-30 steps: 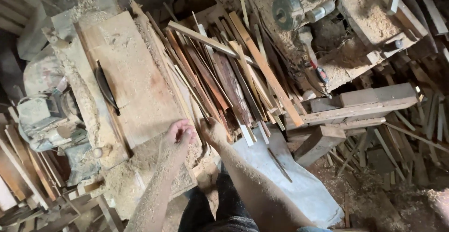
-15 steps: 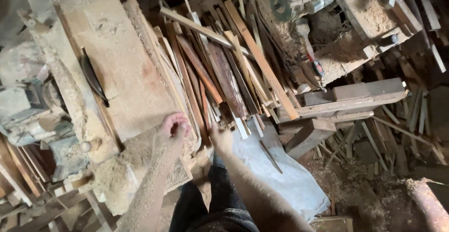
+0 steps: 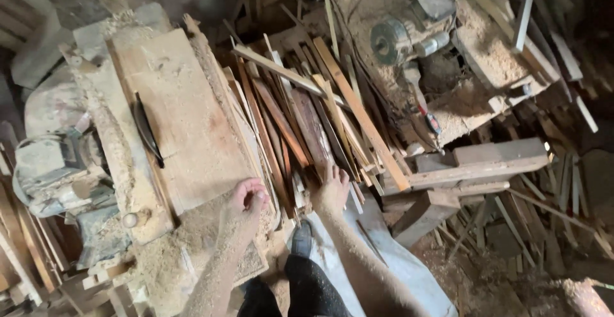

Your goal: Feeding thin wooden strips through a table saw to trim or shape them in a workshop environment.

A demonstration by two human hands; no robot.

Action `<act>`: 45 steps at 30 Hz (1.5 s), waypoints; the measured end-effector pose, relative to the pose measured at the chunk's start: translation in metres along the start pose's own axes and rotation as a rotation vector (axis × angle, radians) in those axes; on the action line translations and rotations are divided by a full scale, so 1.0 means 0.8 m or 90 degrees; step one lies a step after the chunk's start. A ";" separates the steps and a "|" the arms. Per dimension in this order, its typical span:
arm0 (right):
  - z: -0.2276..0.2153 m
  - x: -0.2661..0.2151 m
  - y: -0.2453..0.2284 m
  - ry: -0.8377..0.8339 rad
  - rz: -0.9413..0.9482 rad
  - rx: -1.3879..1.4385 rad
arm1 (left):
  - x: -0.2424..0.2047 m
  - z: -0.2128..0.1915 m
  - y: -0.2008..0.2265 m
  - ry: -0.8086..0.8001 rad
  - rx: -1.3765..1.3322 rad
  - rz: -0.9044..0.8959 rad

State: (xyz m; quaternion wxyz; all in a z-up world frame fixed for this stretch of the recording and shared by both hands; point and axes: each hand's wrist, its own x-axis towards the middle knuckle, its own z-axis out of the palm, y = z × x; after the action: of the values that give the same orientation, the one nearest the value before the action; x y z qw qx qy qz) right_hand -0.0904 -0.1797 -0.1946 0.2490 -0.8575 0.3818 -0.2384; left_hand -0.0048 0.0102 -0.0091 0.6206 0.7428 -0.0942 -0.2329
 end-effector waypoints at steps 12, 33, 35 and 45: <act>-0.024 0.007 -0.034 -0.314 -0.052 -0.268 | 0.015 -0.006 -0.017 0.005 0.087 0.073; -0.048 0.040 0.005 -0.343 -0.172 0.042 | 0.024 0.139 -0.088 0.151 0.412 0.060; -0.078 0.073 0.000 -0.102 -0.123 -0.024 | 0.041 0.158 -0.126 0.086 0.552 -0.046; -0.066 0.133 0.079 -0.170 0.011 -0.129 | 0.088 0.168 -0.197 0.098 0.536 -0.240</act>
State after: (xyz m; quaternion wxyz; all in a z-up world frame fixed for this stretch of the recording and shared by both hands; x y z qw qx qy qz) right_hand -0.0928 -0.3120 -0.1694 0.2122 -0.8991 0.3744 -0.0803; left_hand -0.0289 -0.1049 -0.1937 0.2171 0.9493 0.0025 -0.2274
